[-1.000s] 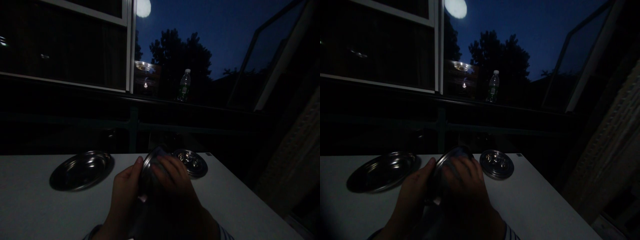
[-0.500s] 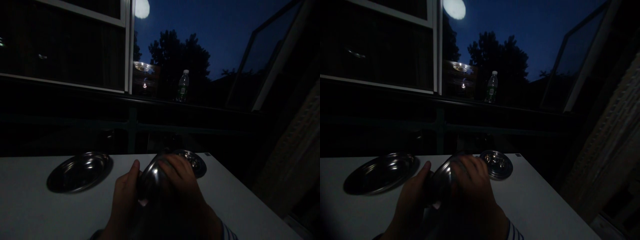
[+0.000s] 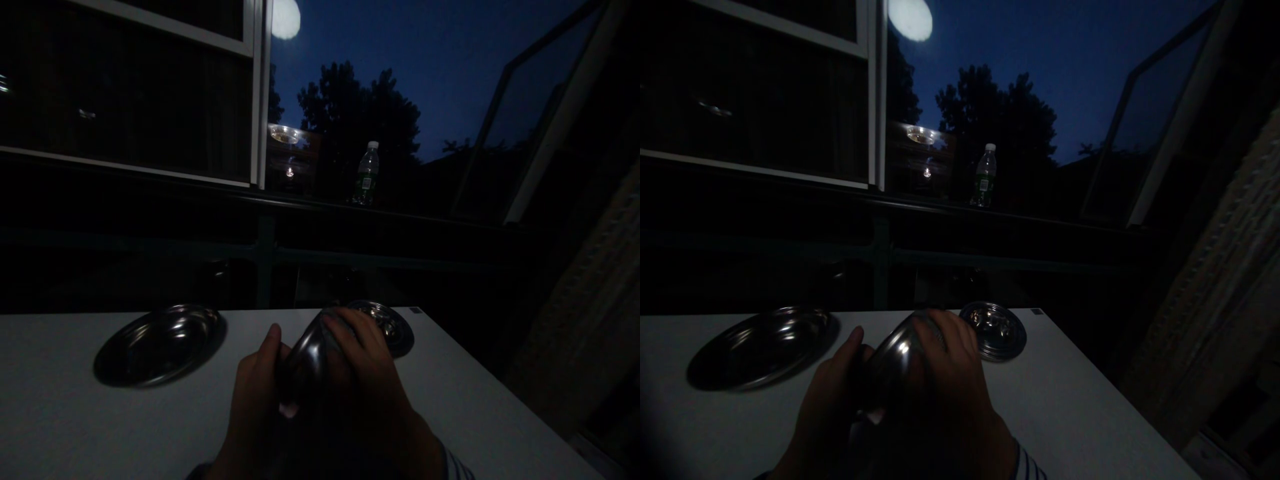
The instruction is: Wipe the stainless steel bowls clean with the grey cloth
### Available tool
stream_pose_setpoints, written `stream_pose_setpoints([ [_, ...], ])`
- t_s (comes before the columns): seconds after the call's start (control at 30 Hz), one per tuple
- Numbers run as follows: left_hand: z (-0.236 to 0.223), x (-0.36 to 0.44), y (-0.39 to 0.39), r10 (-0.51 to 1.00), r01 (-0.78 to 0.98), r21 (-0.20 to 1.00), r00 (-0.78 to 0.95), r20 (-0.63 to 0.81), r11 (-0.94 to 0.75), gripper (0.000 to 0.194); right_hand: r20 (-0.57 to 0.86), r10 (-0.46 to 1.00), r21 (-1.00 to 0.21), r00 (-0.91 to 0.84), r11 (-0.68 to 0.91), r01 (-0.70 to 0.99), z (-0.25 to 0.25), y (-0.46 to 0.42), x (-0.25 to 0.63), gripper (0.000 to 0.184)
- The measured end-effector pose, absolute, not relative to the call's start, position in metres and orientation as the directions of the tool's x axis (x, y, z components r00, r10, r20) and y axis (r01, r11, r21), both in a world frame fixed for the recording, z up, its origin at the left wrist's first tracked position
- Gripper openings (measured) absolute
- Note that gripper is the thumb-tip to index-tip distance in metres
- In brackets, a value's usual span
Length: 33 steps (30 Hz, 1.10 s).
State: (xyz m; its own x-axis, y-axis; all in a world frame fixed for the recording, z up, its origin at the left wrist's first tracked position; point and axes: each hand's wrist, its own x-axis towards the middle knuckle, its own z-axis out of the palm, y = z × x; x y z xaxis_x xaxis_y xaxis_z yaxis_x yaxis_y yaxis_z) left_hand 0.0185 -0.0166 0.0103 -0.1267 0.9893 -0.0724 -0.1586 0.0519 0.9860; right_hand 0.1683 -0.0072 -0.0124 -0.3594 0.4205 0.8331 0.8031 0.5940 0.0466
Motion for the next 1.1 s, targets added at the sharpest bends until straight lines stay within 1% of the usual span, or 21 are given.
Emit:
stream_pose_setpoints([
  [0.03,0.010,0.018,-0.016,0.989,-0.158,0.987,-0.137,-0.063,0.041,0.050,0.839,0.365,0.110,-0.404,0.613,0.782,-0.014,-0.009,0.162,0.032],
  [0.07,0.010,0.018,-0.015,0.989,-0.158,0.987,-0.139,-0.056,0.034,0.049,0.844,0.324,0.149,-0.428,0.625,0.766,-0.016,-0.012,0.156,0.029],
  [0.13,0.010,0.017,-0.014,0.986,-0.159,0.987,-0.160,-0.044,0.018,0.048,0.851,0.303,0.153,-0.429,0.638,0.755,-0.017,-0.014,0.149,0.024],
  [0.23,0.007,0.016,-0.013,0.984,-0.149,0.989,-0.173,-0.043,0.017,0.049,0.825,0.398,0.074,-0.401,0.627,0.775,-0.013,-0.012,0.157,0.029],
  [0.37,0.003,0.018,-0.014,0.993,-0.126,0.991,-0.105,-0.052,0.039,0.053,0.778,0.589,-0.168,-0.218,0.530,0.831,-0.008,0.000,0.183,0.035],
  [0.4,0.003,0.019,-0.014,0.995,-0.129,0.991,-0.089,-0.052,0.040,0.054,0.768,0.612,-0.204,-0.189,0.514,0.833,-0.007,0.001,0.186,0.035],
  [0.43,0.002,0.019,-0.015,0.995,-0.138,0.990,-0.082,-0.050,0.039,0.054,0.769,0.611,-0.204,-0.188,0.513,0.834,-0.007,0.002,0.187,0.035],
  [0.47,0.002,0.019,-0.015,0.995,-0.154,0.987,-0.083,-0.051,0.038,0.053,0.780,0.583,-0.156,-0.228,0.535,0.830,-0.008,0.001,0.185,0.035],
  [0.53,0.003,0.018,-0.014,0.993,-0.192,0.980,-0.097,-0.067,0.047,0.052,0.814,0.466,0.007,-0.347,0.590,0.808,-0.011,-0.003,0.173,0.035],
  [0.6,0.005,0.017,-0.013,0.990,-0.229,0.972,-0.117,-0.083,0.055,0.050,0.832,0.332,0.169,-0.445,0.612,0.773,-0.015,-0.010,0.156,0.030],
  [0.63,0.007,0.016,-0.013,0.988,-0.245,0.968,-0.124,-0.088,0.055,0.048,0.834,0.284,0.222,-0.473,0.612,0.759,-0.016,-0.014,0.148,0.027],
  [0.7,0.009,0.015,-0.012,0.986,-0.287,0.956,-0.133,-0.102,0.060,0.045,0.821,0.253,0.270,-0.512,0.618,0.739,-0.018,-0.019,0.137,0.024],
  [0.77,0.009,0.014,-0.011,0.984,-0.333,0.939,-0.120,-0.129,0.083,0.046,0.814,0.269,0.261,-0.515,0.622,0.738,-0.017,-0.020,0.137,0.024],
  [0.83,0.007,0.015,-0.009,0.982,-0.361,0.924,-0.091,-0.166,0.123,0.050,0.818,0.318,0.211,-0.478,0.608,0.765,-0.014,-0.017,0.147,0.027],
  [0.97,-0.001,0.019,-0.007,0.981,-0.358,0.916,-0.007,-0.196,0.180,0.053,0.799,0.520,-0.020,-0.302,0.526,0.850,-0.008,-0.005,0.174,0.033],
  [1.0,-0.001,0.020,-0.008,0.981,-0.355,0.916,0.006,-0.196,0.185,0.054,0.793,0.541,-0.048,-0.278,0.512,0.858,-0.008,-0.003,0.177,0.033],
  [1.03,-0.001,0.020,-0.009,0.981,-0.359,0.915,0.009,-0.194,0.184,0.054,0.797,0.537,-0.043,-0.278,0.509,0.860,-0.009,-0.003,0.177,0.033],
  [1.1,0.002,0.020,-0.013,0.983,-0.393,0.905,-0.008,-0.182,0.164,0.053,0.821,0.454,0.056,-0.347,0.540,0.840,-0.013,-0.006,0.168,0.031],
])
